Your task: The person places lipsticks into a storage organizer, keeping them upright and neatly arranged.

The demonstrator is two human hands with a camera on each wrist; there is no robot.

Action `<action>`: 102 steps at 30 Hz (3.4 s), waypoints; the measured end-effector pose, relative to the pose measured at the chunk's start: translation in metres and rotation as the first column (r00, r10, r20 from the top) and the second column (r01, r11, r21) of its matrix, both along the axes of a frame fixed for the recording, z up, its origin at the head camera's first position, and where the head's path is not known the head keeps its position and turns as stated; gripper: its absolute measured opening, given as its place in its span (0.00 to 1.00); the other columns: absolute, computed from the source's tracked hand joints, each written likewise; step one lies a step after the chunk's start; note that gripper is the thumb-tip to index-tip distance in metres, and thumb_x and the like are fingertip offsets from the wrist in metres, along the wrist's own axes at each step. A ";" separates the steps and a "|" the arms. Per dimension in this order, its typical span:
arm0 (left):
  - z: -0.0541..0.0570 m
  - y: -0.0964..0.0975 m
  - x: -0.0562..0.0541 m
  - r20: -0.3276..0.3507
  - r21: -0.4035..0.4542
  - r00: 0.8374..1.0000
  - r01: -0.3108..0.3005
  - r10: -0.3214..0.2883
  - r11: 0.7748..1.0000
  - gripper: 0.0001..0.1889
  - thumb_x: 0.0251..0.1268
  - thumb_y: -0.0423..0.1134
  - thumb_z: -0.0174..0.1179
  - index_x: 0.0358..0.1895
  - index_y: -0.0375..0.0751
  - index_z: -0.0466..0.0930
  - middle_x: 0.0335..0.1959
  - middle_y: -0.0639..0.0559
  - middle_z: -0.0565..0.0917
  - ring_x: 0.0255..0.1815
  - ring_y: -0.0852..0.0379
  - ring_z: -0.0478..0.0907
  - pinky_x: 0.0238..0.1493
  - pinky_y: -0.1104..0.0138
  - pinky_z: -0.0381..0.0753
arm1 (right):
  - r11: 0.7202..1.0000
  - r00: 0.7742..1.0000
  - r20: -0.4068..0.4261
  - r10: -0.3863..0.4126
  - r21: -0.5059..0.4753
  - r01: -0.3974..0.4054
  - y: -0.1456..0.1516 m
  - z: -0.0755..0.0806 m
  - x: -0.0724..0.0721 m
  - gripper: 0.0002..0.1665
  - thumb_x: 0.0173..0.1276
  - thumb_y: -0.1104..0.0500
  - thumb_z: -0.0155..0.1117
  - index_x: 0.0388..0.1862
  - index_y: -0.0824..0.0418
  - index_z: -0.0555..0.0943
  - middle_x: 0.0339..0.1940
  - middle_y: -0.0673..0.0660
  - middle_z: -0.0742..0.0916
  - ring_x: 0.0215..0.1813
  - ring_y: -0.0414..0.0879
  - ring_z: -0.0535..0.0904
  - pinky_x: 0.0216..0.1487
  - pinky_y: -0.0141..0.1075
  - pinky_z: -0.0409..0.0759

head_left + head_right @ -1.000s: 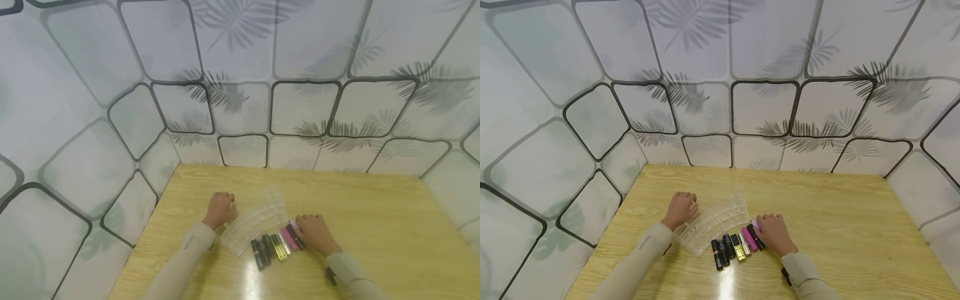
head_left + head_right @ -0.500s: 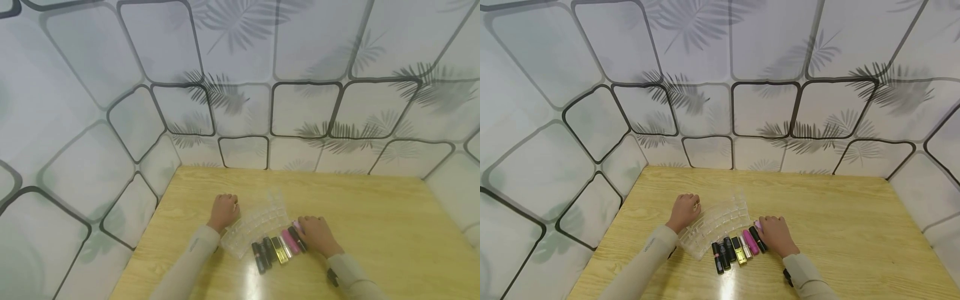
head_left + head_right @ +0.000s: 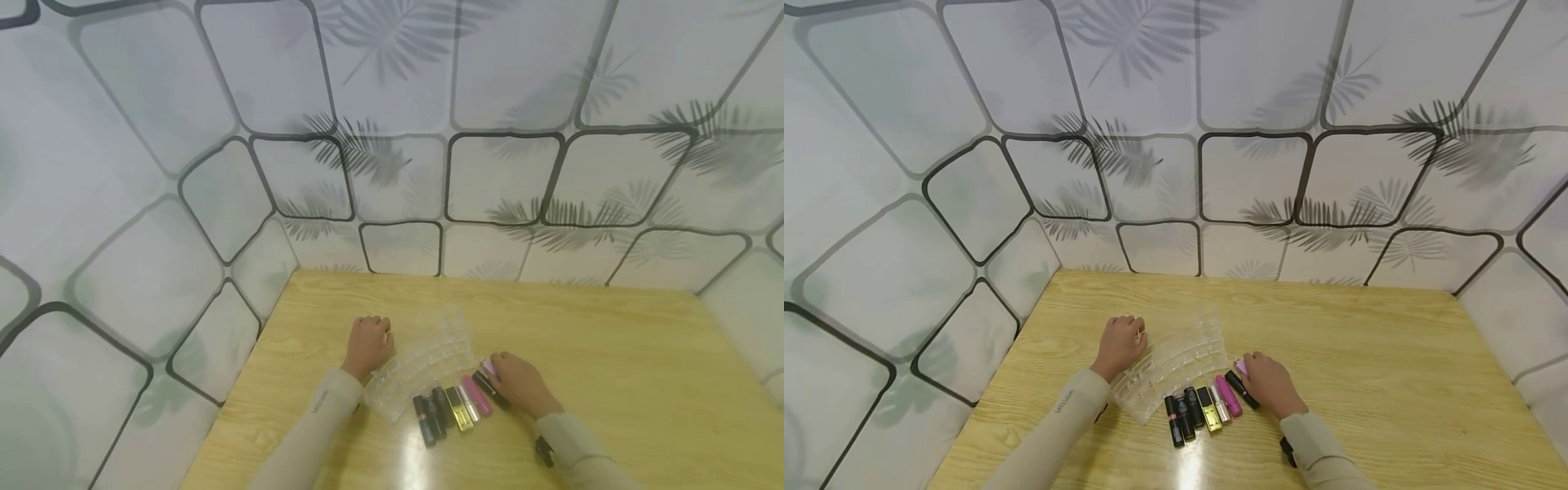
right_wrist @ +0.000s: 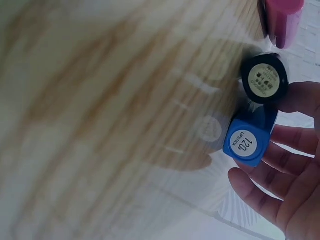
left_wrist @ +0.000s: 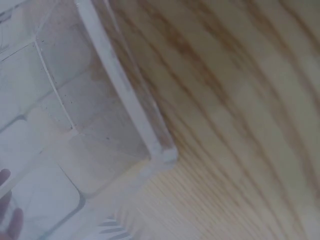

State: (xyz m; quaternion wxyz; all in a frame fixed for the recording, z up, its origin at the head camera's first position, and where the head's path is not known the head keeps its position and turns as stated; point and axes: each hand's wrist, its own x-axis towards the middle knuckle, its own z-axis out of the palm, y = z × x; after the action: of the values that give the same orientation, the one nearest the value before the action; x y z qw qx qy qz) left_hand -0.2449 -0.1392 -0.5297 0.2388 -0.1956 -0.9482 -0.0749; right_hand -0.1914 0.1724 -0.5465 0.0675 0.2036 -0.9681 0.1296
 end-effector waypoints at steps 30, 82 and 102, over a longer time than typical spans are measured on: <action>0.006 0.002 -0.002 0.035 -0.150 0.999 0.024 -0.019 0.988 0.09 0.56 0.39 0.59 0.40 0.46 0.79 0.31 0.52 0.75 0.34 0.55 0.72 0.43 0.59 0.73 | 0.952 0.995 0.032 -0.098 -0.287 0.103 0.004 0.021 -0.024 0.19 0.62 0.59 0.61 0.47 0.71 0.75 0.33 0.59 0.83 0.31 0.45 0.77 0.33 0.37 0.79; -0.001 0.005 -0.003 0.052 0.052 0.998 -0.028 0.026 0.998 0.05 0.50 0.37 0.60 0.24 0.45 0.73 0.23 0.55 0.71 0.24 0.59 0.64 0.35 0.63 0.71 | 0.809 0.967 0.077 0.244 -0.566 -0.159 -0.022 0.037 -0.073 0.15 0.61 0.63 0.63 0.47 0.64 0.78 0.41 0.58 0.86 0.42 0.51 0.82 0.43 0.37 0.81; -0.001 0.006 -0.003 0.066 0.076 0.997 -0.032 0.027 0.997 0.06 0.51 0.36 0.60 0.24 0.44 0.73 0.22 0.54 0.71 0.24 0.58 0.65 0.36 0.61 0.72 | 0.819 0.971 -0.007 0.239 -0.537 -0.205 -0.020 0.017 -0.065 0.16 0.58 0.65 0.65 0.47 0.64 0.79 0.41 0.57 0.86 0.42 0.50 0.82 0.44 0.39 0.81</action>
State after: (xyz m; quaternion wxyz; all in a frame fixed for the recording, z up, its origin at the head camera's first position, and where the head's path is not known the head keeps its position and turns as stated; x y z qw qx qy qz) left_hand -0.2476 -0.1336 -0.5304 0.2163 -0.1699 -0.9546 -0.1140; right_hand -0.2565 0.1527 -0.5293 0.0764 0.2840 -0.8650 0.4065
